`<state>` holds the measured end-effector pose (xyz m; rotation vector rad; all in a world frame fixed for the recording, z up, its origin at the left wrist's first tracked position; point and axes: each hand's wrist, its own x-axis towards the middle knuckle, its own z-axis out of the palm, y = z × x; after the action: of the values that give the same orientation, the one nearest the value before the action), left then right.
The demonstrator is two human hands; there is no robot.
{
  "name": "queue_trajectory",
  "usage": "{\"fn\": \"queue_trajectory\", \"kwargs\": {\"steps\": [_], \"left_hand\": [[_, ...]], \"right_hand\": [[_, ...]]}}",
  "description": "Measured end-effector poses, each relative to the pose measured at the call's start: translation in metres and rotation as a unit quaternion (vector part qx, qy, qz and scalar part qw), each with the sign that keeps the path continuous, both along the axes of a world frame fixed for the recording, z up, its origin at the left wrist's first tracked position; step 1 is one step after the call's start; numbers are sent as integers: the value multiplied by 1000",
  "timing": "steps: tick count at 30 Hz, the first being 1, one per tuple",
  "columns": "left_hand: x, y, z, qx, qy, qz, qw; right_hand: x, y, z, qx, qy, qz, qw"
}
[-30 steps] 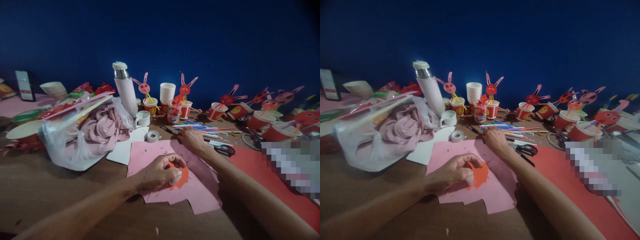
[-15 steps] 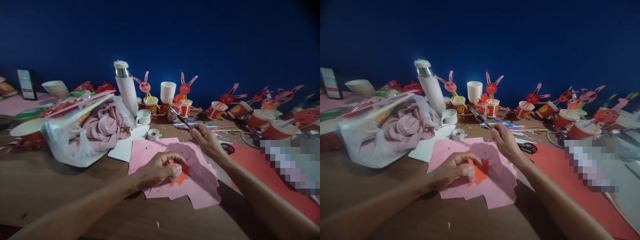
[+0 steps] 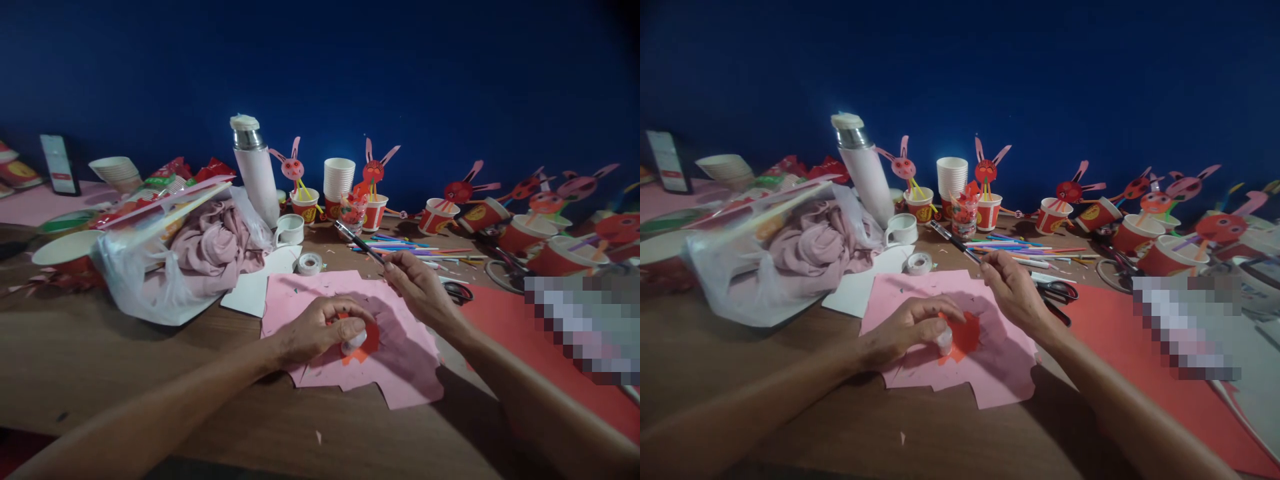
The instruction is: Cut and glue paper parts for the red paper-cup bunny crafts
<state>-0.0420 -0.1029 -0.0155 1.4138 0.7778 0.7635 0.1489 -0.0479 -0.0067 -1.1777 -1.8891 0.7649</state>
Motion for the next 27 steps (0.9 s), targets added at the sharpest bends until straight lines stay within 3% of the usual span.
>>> {"fn": "queue_trajectory", "kwargs": {"steps": [4, 10, 13, 16, 18, 20, 23, 25, 27], "left_hand": [[-4, 3, 7, 7, 22, 66, 998], [-15, 20, 11, 58, 7, 187, 981], [-21, 27, 9, 89, 35, 201, 975], [-26, 30, 9, 147, 113, 175, 967], [-27, 31, 10, 238, 188, 152, 941], [-26, 31, 12, 344, 256, 141, 892], [-24, 32, 16, 450, 291, 140, 833], [-29, 33, 19, 466, 276, 138, 829], [-39, 33, 23, 435, 247, 184, 846]], "right_hand": [[2, -10, 5, 33, -34, -7, 999], [1, -21, 6, 96, -155, 46, 982], [2, -21, 5, 135, -185, 63, 971], [7, -17, 6, 156, -209, 84, 962], [12, -15, 9, 178, -232, 98, 951], [15, -14, 11, 219, -249, 109, 937], [20, -11, 13, 282, -256, 126, 916], [29, -6, 17, 299, -249, 121, 913], [45, 1, 22, 297, -233, 80, 923]]}}
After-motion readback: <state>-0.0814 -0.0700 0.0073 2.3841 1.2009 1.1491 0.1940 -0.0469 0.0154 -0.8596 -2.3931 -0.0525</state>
